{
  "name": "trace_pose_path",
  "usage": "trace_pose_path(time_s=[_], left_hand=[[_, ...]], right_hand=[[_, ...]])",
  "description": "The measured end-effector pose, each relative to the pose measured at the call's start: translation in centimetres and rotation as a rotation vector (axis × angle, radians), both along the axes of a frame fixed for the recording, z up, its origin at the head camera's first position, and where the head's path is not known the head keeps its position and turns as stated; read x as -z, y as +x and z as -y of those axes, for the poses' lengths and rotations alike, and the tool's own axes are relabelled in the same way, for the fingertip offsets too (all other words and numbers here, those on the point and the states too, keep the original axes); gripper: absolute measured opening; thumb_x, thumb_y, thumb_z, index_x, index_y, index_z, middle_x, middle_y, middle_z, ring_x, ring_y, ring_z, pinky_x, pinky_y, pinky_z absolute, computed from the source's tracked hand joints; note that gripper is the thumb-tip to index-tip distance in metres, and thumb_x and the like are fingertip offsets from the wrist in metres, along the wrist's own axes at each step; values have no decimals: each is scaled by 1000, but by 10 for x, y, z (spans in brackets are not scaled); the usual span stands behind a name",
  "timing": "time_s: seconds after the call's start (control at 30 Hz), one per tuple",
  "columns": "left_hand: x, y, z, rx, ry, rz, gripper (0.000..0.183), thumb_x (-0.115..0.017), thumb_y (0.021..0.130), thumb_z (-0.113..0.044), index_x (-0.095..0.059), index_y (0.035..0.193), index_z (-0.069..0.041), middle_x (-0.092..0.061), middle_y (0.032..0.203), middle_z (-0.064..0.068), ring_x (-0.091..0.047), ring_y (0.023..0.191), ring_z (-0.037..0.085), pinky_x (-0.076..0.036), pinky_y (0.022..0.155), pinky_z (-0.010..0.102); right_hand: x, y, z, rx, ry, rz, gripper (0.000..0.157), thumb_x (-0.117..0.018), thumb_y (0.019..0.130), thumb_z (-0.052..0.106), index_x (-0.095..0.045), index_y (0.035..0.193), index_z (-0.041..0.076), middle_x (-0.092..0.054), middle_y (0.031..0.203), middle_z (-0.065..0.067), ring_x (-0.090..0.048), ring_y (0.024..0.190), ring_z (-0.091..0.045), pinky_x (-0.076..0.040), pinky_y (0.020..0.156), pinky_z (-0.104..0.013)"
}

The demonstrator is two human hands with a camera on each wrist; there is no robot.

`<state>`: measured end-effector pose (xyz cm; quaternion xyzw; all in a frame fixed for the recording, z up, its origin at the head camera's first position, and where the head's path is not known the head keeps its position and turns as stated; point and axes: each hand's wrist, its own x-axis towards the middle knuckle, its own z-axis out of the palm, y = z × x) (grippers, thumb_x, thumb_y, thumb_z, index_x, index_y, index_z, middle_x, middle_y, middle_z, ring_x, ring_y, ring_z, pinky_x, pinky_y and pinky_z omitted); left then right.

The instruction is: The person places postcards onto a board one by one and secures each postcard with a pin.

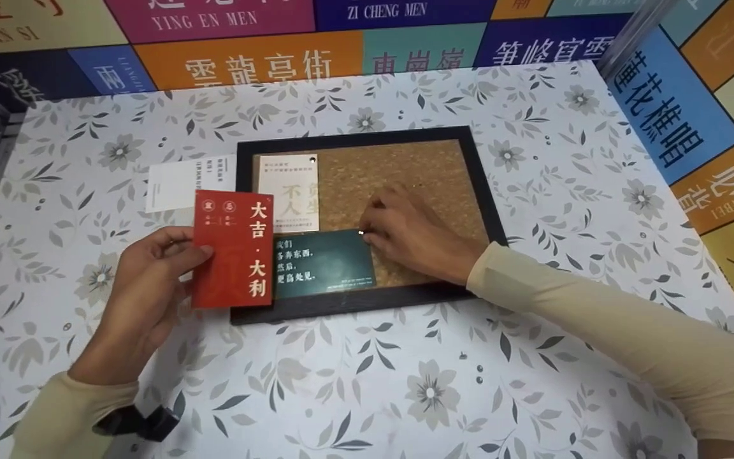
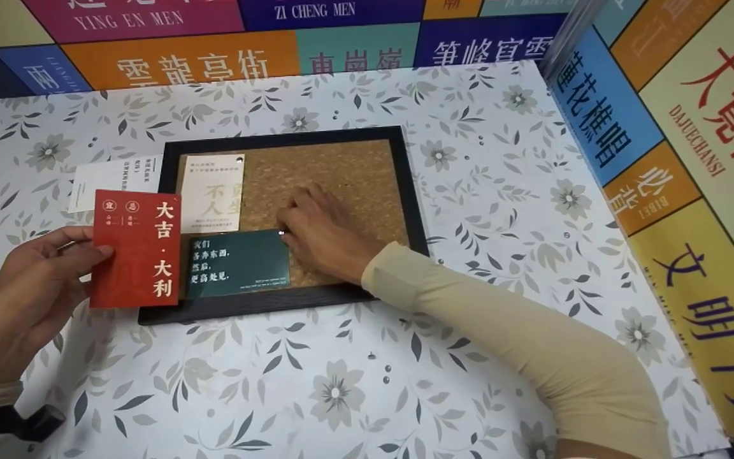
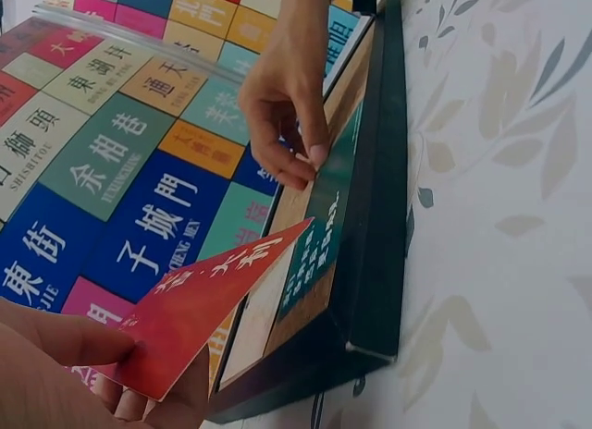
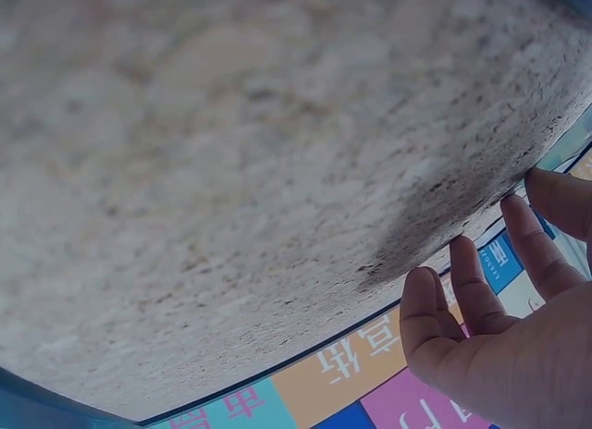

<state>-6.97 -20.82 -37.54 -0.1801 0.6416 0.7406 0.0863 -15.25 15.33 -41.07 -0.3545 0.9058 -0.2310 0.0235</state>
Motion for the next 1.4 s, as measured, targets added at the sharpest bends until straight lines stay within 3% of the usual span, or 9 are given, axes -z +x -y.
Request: trace_pose_path(time_s=[0.53,0.87,1.1,1.4], left_hand=[[2,-24,-32,15,-7,11,23,-64,104,2,-55,124,1,-74,106,4,-68,100,20,-64,80,33],[5,-36,-46,36,26,34,22,-62,104,3,-54,125,1,-65,115,10,-69,103,21,-64,88,35],[11,-41,-55,29,16,44,23,-63,103,4,-55,124,0,-67,110,8,-68,97,20,-63,85,35],[13,-56,-67,20,13,29,22,-64,101,5,-56,120,0,-63,109,10,-68,94,21,-63,81,34]], right_hand=[[0,0,-1,-5,-2,-24,12,-76,106,17,-83,112,10,-69,120,-6,-54,117,-27,-48,100,-42],[1,0,-1,-4,3,-28,12,-74,107,18,-82,113,11,-68,123,-6,-53,119,-26,-49,101,-41],[3,3,-2,2,11,-1,14,-73,108,18,-82,116,11,-67,124,-5,-52,120,-25,-50,101,-39],[2,2,-1,2,-3,-18,13,-74,106,18,-81,114,10,-66,123,-6,-52,120,-26,-48,102,-41]])
